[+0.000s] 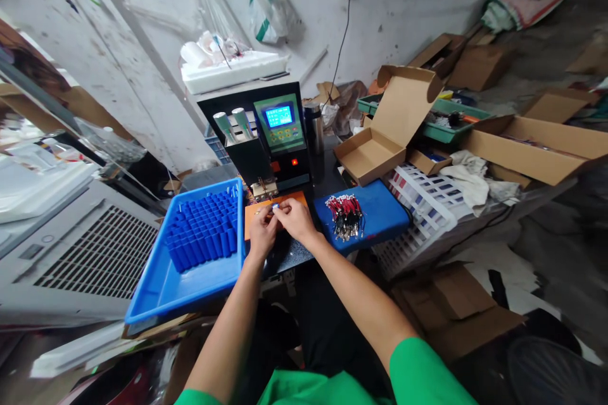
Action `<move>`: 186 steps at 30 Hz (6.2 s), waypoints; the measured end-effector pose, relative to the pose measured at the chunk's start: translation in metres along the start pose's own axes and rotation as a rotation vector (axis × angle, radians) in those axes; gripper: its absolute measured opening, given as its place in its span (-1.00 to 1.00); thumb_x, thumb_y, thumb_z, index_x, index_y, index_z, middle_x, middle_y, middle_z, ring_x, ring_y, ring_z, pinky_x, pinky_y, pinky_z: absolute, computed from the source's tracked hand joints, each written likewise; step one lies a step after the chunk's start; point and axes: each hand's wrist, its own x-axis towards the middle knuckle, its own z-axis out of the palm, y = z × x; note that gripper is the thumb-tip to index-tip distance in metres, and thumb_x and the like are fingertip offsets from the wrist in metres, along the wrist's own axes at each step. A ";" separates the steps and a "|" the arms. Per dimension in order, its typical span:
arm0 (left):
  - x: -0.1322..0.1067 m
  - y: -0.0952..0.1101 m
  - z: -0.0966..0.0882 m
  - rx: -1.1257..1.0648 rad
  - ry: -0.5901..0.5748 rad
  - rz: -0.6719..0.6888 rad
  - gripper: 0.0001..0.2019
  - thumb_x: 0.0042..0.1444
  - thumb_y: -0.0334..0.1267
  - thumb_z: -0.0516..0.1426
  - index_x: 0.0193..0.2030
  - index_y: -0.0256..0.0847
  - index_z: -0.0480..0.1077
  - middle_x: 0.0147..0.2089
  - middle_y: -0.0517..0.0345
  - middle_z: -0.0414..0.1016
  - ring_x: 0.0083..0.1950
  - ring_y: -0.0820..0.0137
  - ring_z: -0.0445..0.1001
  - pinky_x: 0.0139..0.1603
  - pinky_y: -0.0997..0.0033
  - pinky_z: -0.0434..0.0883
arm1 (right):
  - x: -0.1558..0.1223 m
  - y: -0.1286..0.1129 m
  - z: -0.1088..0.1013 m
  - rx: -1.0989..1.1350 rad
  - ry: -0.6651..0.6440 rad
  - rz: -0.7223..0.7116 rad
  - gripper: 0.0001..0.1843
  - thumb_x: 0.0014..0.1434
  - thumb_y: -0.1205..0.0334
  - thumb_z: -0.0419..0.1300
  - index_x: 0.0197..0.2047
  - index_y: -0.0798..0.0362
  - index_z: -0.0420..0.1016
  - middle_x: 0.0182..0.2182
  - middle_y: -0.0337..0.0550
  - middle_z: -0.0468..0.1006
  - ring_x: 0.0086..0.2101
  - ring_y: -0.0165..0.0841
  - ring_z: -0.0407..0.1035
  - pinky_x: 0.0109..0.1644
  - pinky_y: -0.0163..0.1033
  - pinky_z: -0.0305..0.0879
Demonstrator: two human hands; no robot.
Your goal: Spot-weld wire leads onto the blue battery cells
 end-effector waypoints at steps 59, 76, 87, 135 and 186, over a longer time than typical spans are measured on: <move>0.008 -0.004 0.010 0.359 0.093 0.155 -0.67 0.23 0.01 0.08 -0.12 -0.15 0.54 -0.18 0.06 0.61 -0.18 0.24 0.54 -0.22 0.33 0.32 | 0.097 0.051 -0.207 -1.140 0.135 -0.100 -0.67 0.29 0.19 0.15 0.02 0.23 0.52 0.01 0.22 0.54 0.10 -0.07 0.33 0.28 0.00 0.07; 0.008 -0.003 0.009 0.340 0.081 0.138 -0.68 0.23 -0.01 0.08 -0.10 -0.14 0.54 -0.16 0.06 0.61 -0.13 0.24 0.54 -0.20 0.34 0.32 | 0.061 0.063 -0.164 -0.846 -0.094 0.222 -0.80 0.19 0.26 0.21 -0.39 0.15 0.63 -0.44 0.02 0.64 -0.34 -0.27 0.52 -0.34 -0.32 0.17; 0.008 0.000 0.008 0.342 0.082 0.144 -0.68 0.23 -0.01 0.07 -0.10 -0.13 0.54 -0.15 0.04 0.62 -0.14 0.22 0.54 -0.20 0.32 0.32 | 0.065 0.086 -0.171 -0.484 0.115 0.160 -0.76 0.08 0.21 0.25 -0.58 0.09 0.49 -0.61 -0.18 0.52 -0.46 -0.34 0.43 -0.31 -0.32 0.25; -0.061 0.036 -0.029 -0.562 -0.018 -0.263 -0.62 0.10 0.11 0.21 -0.34 -0.21 0.40 -0.43 0.17 0.44 -0.41 0.46 0.37 -0.33 0.43 0.33 | -0.038 -0.008 -0.009 0.583 -0.338 0.146 -0.61 -0.04 -0.09 0.40 -0.41 0.07 0.47 -0.59 -0.33 0.41 -0.60 -0.51 0.21 -0.54 -0.38 0.14; -0.041 -0.037 -0.135 0.403 -0.046 0.083 -0.86 0.09 -0.23 0.24 -0.20 -0.13 0.43 -0.15 0.08 0.58 -0.06 0.22 0.49 0.09 0.11 0.32 | -0.019 0.021 0.009 0.494 -0.209 0.053 -0.69 -0.01 -0.01 0.32 -0.49 0.03 0.39 -0.48 -0.22 0.49 -0.39 -0.34 0.37 -0.20 -0.20 0.27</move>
